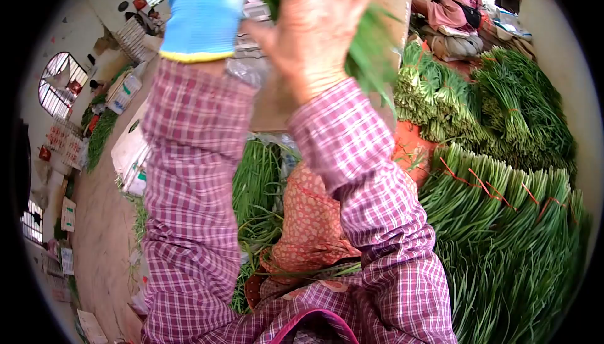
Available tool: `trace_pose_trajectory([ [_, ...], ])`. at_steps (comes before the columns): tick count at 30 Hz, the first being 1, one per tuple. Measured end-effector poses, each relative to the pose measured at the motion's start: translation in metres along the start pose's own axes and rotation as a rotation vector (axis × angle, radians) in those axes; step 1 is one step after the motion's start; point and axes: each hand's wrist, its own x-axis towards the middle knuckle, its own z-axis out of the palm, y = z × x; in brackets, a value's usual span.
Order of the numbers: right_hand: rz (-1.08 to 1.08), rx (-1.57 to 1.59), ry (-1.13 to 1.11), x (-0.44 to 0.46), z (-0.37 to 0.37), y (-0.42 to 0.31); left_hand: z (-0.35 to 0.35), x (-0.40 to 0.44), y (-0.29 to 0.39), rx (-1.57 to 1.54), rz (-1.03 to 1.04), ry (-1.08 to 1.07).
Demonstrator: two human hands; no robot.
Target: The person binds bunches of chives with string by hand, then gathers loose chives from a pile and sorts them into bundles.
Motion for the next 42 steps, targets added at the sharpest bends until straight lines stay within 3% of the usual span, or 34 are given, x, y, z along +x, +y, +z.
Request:
trace_pose_trajectory([
  [2, -0.089, -0.191, 0.114, -0.005, 0.000, 0.046, 0.015, -0.014, 0.020, 0.036, 0.000, 0.024],
  [3, -0.052, -0.162, -0.006, -0.009, -0.016, 0.068, 0.028, -0.027, 0.031, 0.061, -0.154, 0.020],
  [4, -0.176, -0.159, 0.021, -0.026, -0.021, 0.116, 0.043, -0.049, 0.026, -0.146, -0.246, 0.013],
  [5, -0.134, -0.203, -0.084, -0.039, -0.033, 0.135, 0.051, -0.060, 0.052, -0.250, -0.671, -0.079],
  [7, -0.137, -0.216, -0.223, -0.066, -0.042, 0.167, 0.077, -0.099, 0.049, -1.282, -1.518, 0.539],
  [11, -0.168, -0.170, -0.534, -0.120, -0.034, 0.189, 0.080, -0.188, 0.067, -1.210, -1.853, 0.812],
  [15, -0.121, -0.055, -0.904, -0.169, -0.008, 0.186, 0.056, -0.260, 0.066, -0.978, -2.100, 0.788],
  [20, -0.080, 0.108, -1.129, -0.205, 0.032, 0.184, 0.034, -0.335, 0.043, -0.930, -2.213, 0.934],
  [23, -0.013, 0.136, -1.271, -0.200, 0.045, 0.182, 0.019, -0.363, 0.035, -1.042, -2.176, 0.882],
  [24, 0.033, 0.075, -1.407, -0.195, 0.052, 0.183, 0.013, -0.357, 0.032, -1.065, -2.026, 0.865],
  [25, 0.079, 0.012, -1.546, -0.194, 0.059, 0.185, 0.005, -0.344, 0.028, -0.922, -2.070, 0.884],
  [27, 0.100, 0.004, -1.614, -0.192, 0.072, 0.189, -0.017, -0.363, 0.008, -0.869, -1.889, 0.609],
  [29, 0.114, -0.010, -1.742, -0.182, 0.082, 0.188, -0.033, -0.332, 0.005, -0.359, -1.586, 0.096],
  [31, 0.154, -0.012, -1.798, -0.180, 0.091, 0.193, -0.029, -0.312, 0.010, -0.214, -1.561, -0.013],
  [33, 0.173, 0.093, -1.864, -0.178, 0.095, 0.199, -0.022, -0.299, 0.018, 0.254, -0.874, -0.843],
  [35, 0.200, 0.139, -1.894, -0.179, 0.101, 0.207, 0.003, -0.293, 0.026, 0.183, -0.623, -1.075],
  [39, 0.391, 0.394, -1.996, -0.179, 0.114, 0.223, 0.039, -0.314, 0.015, 0.182, -0.564, -1.331],
  [42, 0.118, 0.030, -1.943, -0.146, 0.111, 0.204, 0.058, -0.316, -0.016, 0.050, -0.736, -1.535],
])
